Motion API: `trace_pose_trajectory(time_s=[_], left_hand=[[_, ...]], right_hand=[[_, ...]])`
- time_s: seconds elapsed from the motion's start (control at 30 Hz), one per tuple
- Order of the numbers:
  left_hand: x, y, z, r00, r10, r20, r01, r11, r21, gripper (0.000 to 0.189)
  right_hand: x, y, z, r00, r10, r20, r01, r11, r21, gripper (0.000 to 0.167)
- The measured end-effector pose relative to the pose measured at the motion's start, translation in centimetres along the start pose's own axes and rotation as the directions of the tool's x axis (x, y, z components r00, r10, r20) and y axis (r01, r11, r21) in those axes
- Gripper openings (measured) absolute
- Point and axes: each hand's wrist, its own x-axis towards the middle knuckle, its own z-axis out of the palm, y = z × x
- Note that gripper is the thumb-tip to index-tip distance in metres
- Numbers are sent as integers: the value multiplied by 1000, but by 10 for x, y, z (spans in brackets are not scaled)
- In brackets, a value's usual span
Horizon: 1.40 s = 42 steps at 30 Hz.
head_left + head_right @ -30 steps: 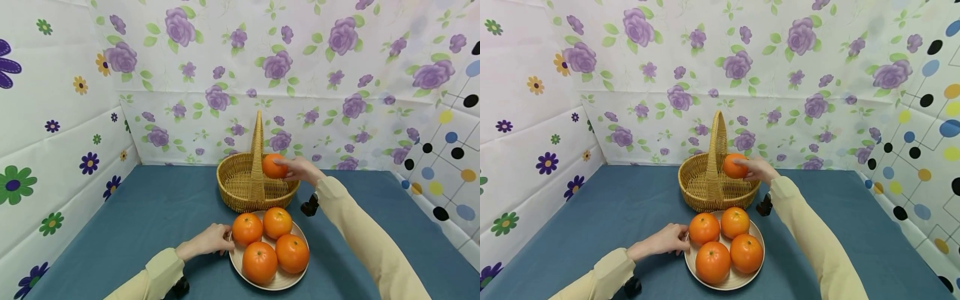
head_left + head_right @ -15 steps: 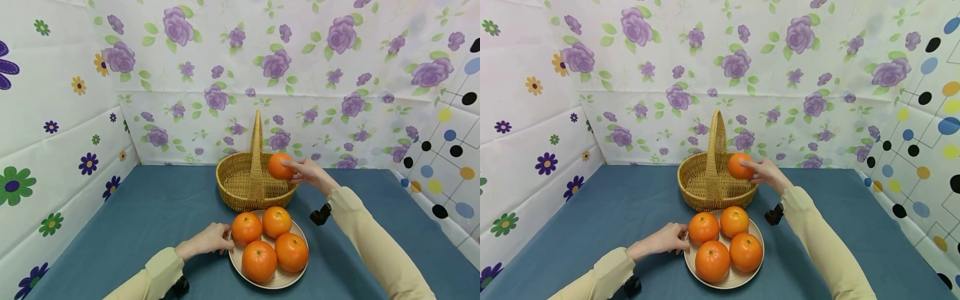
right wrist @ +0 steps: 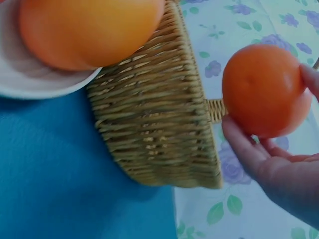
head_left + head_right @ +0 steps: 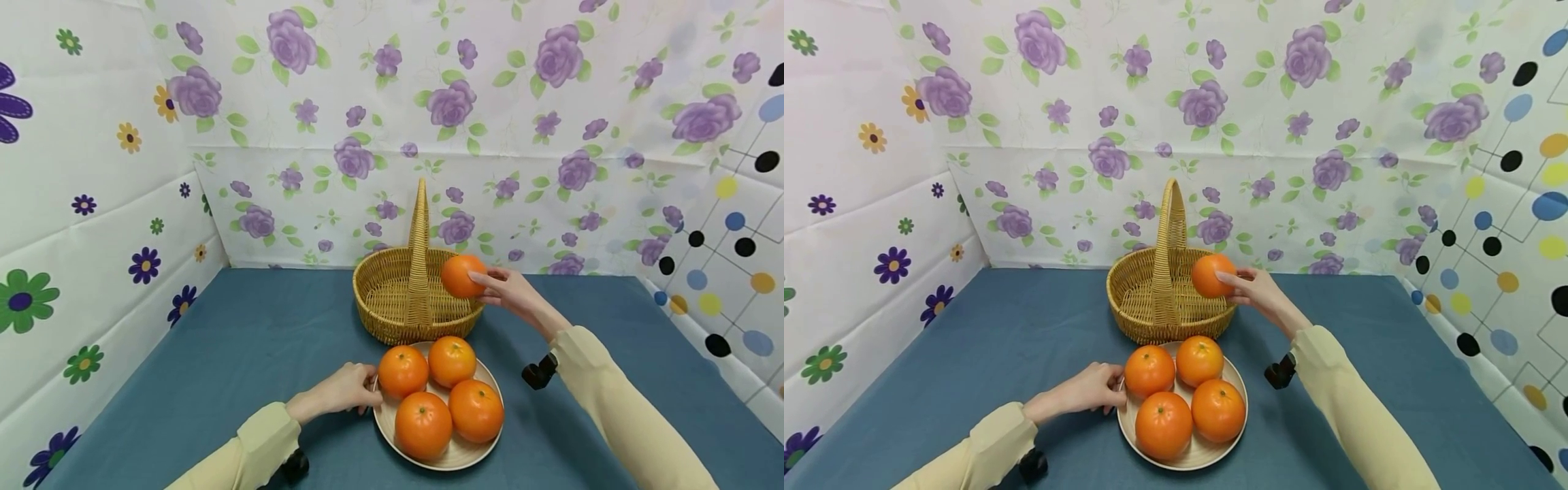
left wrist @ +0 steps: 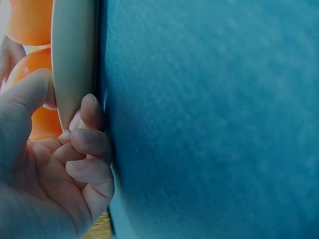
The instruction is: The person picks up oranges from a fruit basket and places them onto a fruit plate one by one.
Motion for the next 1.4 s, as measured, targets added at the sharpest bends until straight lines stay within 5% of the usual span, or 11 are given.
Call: trace_pose_trajectory(time_s=[0.77,1.1,1.4], left_hand=[[1,-2,0,1000,3,1,-3,1000,1,13],[1,-2,0,1000,0,7,0,1000,4,13],[1,-2,0,1000,-2,9,2,1000,6,13]], right_hand=[[-23,27,-8,960,-224,167,216,974,67,55],[-32,33,-4,899,-288,331,278,957,78,55],[-37,35,6,875,-302,380,297,952,73,56]])
